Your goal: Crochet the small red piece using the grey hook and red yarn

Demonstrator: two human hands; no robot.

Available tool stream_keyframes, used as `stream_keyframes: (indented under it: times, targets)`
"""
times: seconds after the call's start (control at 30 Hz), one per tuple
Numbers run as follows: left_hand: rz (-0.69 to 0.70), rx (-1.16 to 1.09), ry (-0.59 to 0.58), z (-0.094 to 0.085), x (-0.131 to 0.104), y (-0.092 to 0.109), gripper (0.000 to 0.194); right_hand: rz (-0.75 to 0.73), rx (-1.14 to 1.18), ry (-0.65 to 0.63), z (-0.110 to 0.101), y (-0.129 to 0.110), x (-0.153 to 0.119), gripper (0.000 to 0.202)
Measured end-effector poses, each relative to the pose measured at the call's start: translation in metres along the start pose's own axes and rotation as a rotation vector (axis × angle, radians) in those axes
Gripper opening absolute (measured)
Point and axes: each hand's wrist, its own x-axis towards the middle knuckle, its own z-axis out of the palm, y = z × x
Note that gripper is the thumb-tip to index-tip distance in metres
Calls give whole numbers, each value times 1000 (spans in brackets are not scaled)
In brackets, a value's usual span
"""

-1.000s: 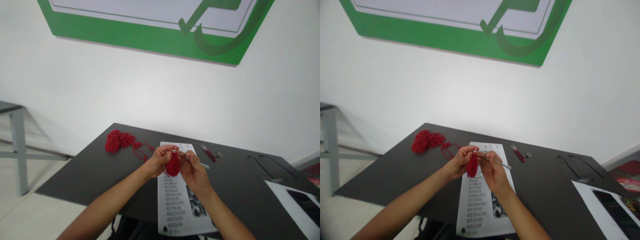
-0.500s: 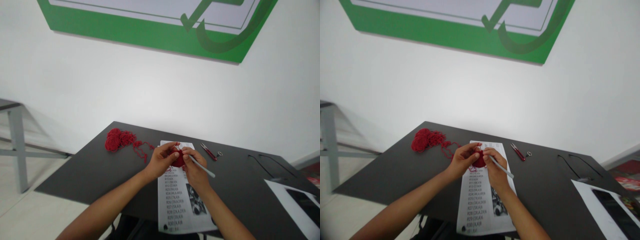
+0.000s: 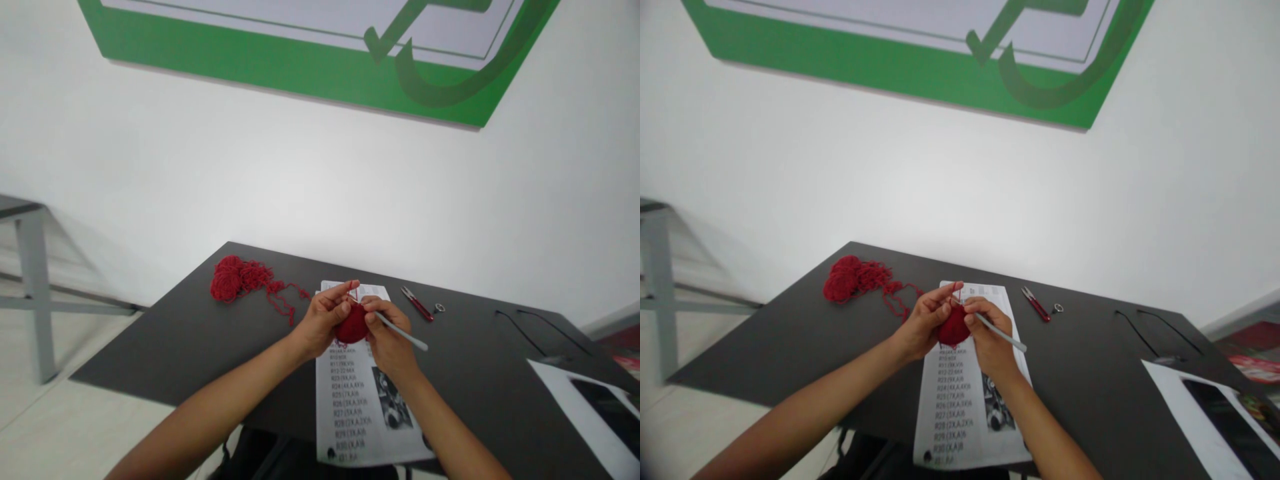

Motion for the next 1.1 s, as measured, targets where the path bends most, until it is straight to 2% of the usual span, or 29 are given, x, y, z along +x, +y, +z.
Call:
stream_keyframes:
  times: [0.1, 0.3, 0.5, 0.77, 0.97, 1.1]
  targets:
    - [-2, 4, -20, -2, 2, -1, 56, -12, 0, 20, -1, -1, 0, 23]
    - [37, 50, -34, -5, 5, 0, 59, -120, -185, 59, -7, -2, 0, 33]
    - [42, 88, -53, -5, 4, 0, 58, -153, -207, 97, -9, -4, 3, 42]
    - [72, 126, -77, -7, 6, 1, 52, -268, -165, 41, -6, -16, 6, 30]
    - [130, 191, -50, -9, 8, 3, 52, -352, -294, -1, -1, -29, 3, 23]
    - [186, 262, -83, -10, 8, 5, 48, -397, -360, -47, -3, -31, 4, 19]
